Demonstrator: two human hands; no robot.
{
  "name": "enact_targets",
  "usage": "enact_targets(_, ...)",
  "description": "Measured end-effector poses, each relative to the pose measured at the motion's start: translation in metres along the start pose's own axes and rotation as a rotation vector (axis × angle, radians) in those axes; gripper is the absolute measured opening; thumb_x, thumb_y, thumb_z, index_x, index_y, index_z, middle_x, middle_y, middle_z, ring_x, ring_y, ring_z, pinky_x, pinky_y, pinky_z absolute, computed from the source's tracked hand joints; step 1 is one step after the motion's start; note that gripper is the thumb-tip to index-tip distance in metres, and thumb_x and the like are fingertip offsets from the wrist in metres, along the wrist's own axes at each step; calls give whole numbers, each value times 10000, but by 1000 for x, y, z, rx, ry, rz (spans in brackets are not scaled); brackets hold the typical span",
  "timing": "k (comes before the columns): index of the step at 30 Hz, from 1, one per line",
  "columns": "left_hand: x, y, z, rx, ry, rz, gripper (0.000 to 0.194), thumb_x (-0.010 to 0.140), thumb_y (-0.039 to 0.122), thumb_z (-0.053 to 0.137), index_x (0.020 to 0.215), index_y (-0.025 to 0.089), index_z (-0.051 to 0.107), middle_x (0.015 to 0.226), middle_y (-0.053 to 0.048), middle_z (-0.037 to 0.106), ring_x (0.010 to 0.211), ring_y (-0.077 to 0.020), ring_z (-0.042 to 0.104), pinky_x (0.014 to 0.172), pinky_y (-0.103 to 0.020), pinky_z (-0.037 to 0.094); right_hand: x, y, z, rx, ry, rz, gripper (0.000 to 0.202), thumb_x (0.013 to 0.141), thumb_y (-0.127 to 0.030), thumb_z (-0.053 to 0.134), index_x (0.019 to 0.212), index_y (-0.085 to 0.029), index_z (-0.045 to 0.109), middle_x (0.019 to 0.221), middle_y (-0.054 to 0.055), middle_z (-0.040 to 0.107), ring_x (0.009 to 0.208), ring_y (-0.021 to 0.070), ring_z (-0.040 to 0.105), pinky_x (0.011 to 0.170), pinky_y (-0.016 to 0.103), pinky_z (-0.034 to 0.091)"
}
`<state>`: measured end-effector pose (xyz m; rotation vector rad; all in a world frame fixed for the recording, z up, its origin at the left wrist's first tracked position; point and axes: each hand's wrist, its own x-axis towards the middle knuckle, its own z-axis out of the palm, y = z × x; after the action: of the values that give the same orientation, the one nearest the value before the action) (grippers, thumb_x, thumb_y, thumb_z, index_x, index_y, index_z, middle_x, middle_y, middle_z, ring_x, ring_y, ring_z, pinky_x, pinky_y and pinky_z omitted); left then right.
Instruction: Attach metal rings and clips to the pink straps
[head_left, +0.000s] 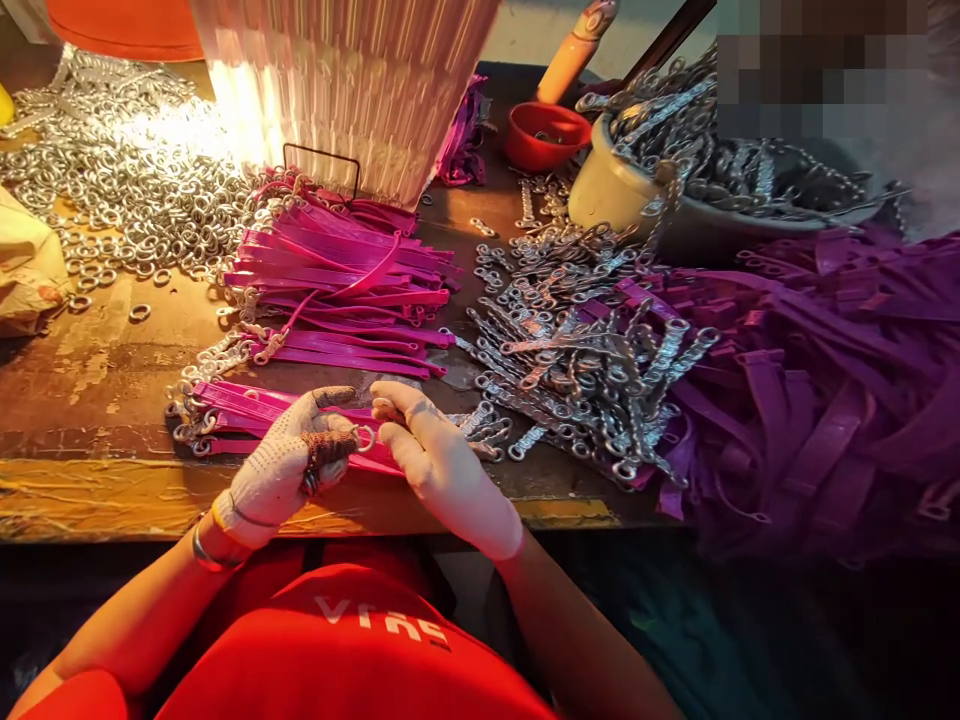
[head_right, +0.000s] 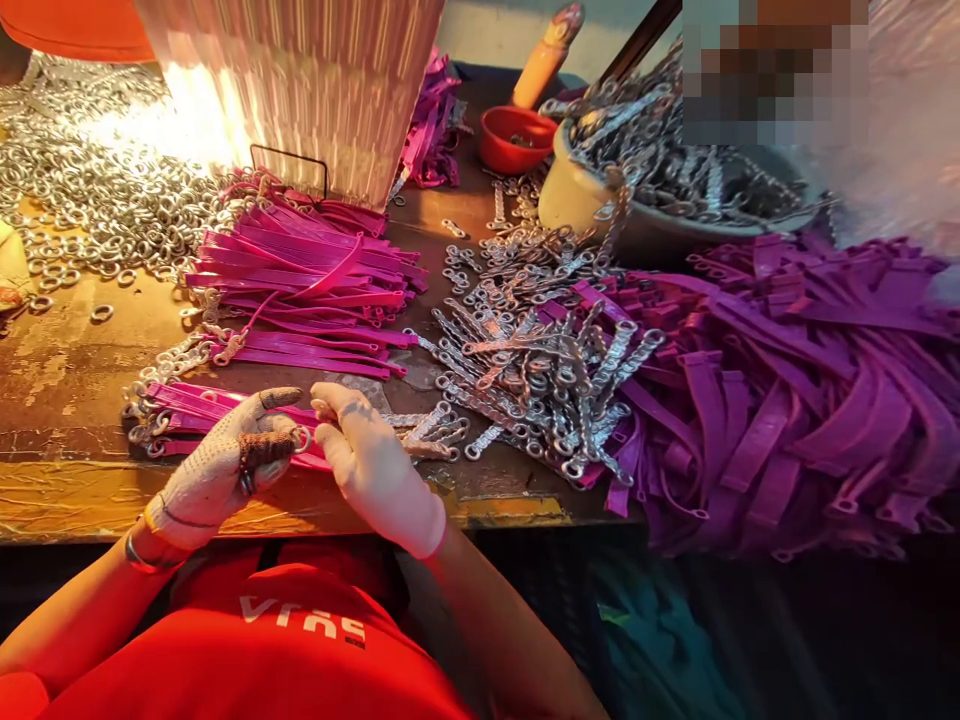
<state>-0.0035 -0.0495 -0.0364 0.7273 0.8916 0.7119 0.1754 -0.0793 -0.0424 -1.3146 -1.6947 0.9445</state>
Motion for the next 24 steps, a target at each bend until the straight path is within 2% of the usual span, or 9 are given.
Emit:
enact_targets(4, 4, 4, 2, 71, -129, -99, 505, 786, 281, 785, 1235, 160, 587, 671, 40, 540, 455, -38, 376, 423, -174, 282, -1, 2, 0, 20, -100, -166, 292, 997, -172, 461, 1266, -216, 568, 1217, 90, 627, 1166, 186, 585, 1036, 352, 463)
enact_targets(6, 5, 1, 1, 156, -109, -100, 535, 803, 331, 774, 1259, 157, 553, 629, 53, 519, 439, -48, 369, 413, -180, 269, -4, 4, 2, -17, -78, -165, 225, 1001, -178, 466, 1168, -207, 614, 1091, 78, 645, 1040, 181, 611, 938, 324, 489)
enact_targets(10, 1, -3, -1, 365, -20, 19, 526, 878, 455, 687, 1279, 173, 496, 633, 51, 537, 461, -81, 426, 414, -187, 296, -9, 6, -3, -248, -52, -111, 196, 994, -188, 492, 879, -191, 650, 807, 23, 627, 770, 151, 566, 735, 267, 424)
enact_targets(13, -2, -2, 0, 539, -88, 110, 360, 875, 405, 694, 1130, 166, 607, 809, -11, 616, 625, -97, 515, 525, -192, 394, -12, 4, -8, -457, -61, -150, 264, 943, -171, 522, 688, -188, 590, 675, 0, 576, 643, 133, 484, 642, 271, 339)
enact_targets(15, -3, -2, 4, 574, -122, 118, 282, 861, 359, 706, 1057, 165, 645, 854, -26, 628, 681, -105, 526, 569, -193, 415, -17, 3, -4, -548, -17, -187, 276, 906, -174, 531, 632, -192, 564, 626, -3, 552, 600, 132, 458, 617, 281, 315)
enact_targets(17, 0, -3, 9, 434, -99, 60, 286, 861, 364, 696, 1068, 181, 624, 783, -1, 598, 596, -88, 481, 516, -184, 379, -22, 2, 5, -602, 85, -190, 281, 919, -191, 498, 652, -194, 585, 637, 13, 571, 614, 144, 492, 629, 282, 334)
enact_targets(20, 12, -4, 19, 175, 10, -5, 338, 846, 388, 697, 1103, 198, 586, 688, 32, 543, 484, -67, 397, 446, -171, 300, -31, 6, 17, -547, 248, -106, 260, 989, -268, 446, 874, -171, 659, 789, 62, 667, 739, 181, 605, 689, 282, 411)
enact_targets(22, 27, -1, 25, 218, 14, 21, 329, 841, 398, 696, 1080, 186, 620, 691, 14, 559, 490, -77, 411, 453, -180, 313, -35, 11, 17, -488, 298, -27, 267, 1009, -337, 460, 976, -164, 660, 839, 75, 696, 777, 198, 645, 707, 288, 452)
enact_targets(24, 50, 4, 30, 462, -63, 141, 262, 852, 389, 676, 999, 173, 677, 727, -24, 592, 555, -109, 474, 502, -205, 367, -37, 18, 9, -454, 364, 39, 272, 1017, -363, 470, 991, -175, 665, 858, 79, 715, 797, 208, 669, 737, 297, 483)
